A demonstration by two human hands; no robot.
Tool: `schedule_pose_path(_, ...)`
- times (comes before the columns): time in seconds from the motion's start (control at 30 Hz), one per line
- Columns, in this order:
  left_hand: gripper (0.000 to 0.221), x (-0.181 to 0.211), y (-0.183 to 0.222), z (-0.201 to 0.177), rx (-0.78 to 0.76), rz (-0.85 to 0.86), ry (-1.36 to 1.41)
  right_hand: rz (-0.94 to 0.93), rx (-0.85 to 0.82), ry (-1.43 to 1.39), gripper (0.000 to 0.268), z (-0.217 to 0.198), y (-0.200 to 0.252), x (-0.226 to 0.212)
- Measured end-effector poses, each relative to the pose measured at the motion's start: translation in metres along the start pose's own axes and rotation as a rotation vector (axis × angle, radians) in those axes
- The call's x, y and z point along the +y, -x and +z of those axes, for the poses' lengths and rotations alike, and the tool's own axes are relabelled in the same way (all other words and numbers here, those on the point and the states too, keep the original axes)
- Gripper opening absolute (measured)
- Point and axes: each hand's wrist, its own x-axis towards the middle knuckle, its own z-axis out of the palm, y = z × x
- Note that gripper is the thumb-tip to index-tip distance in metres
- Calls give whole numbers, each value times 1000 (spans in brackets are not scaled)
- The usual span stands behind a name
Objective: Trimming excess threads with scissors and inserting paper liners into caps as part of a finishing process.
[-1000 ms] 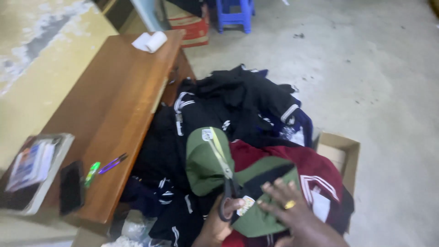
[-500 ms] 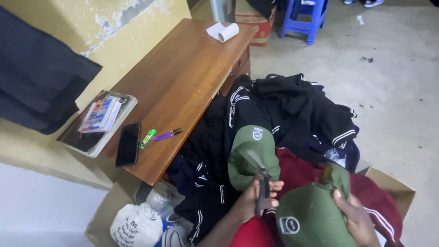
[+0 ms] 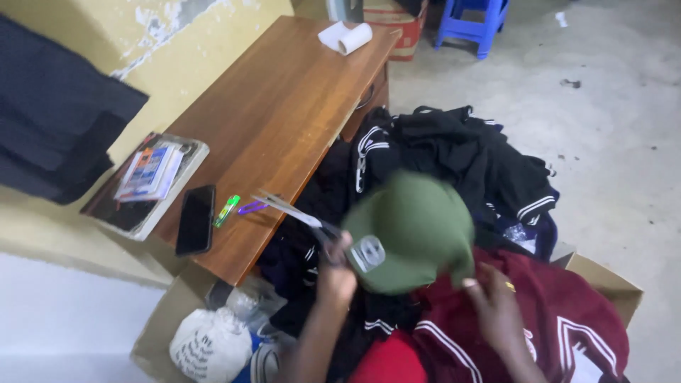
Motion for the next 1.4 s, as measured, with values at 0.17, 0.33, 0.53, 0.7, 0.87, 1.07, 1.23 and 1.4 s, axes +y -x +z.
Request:
schedule_pose_path(0.17,18,73,-74,37,235,390,404,-670,-304,185,38,57,12,-18)
schedule_pose_path(0.33,29,86,-104,53,335,600,420,-981,-345,505,71,128,-12,13)
schedule_pose_path(0.53,23,56,-33,73,44,555,2,-926,-125,965,79,160,-26,35)
schedule_pose_path(0.7,28,8,15,35,-160,373,-312,-528,-82,422,29,84,-21,-38)
schedule_pose_path(0.87,29,-4,66,32,-278,267,-499,-268,197,-819,28,-16,-8,-54)
schedule_pose_path(1.07,18,-15,90,75,-585,98,-698,-240,92,-1027,25,-38,6,58)
schedule_pose_path(1.23,42,-126,125,66,-859,-273,-495,-275,453,-218,17,-53,42,36)
schedule_pose_path(1.4,57,-176,145,63,-880,-143,-518,203,410,117,43,-73,126,-46)
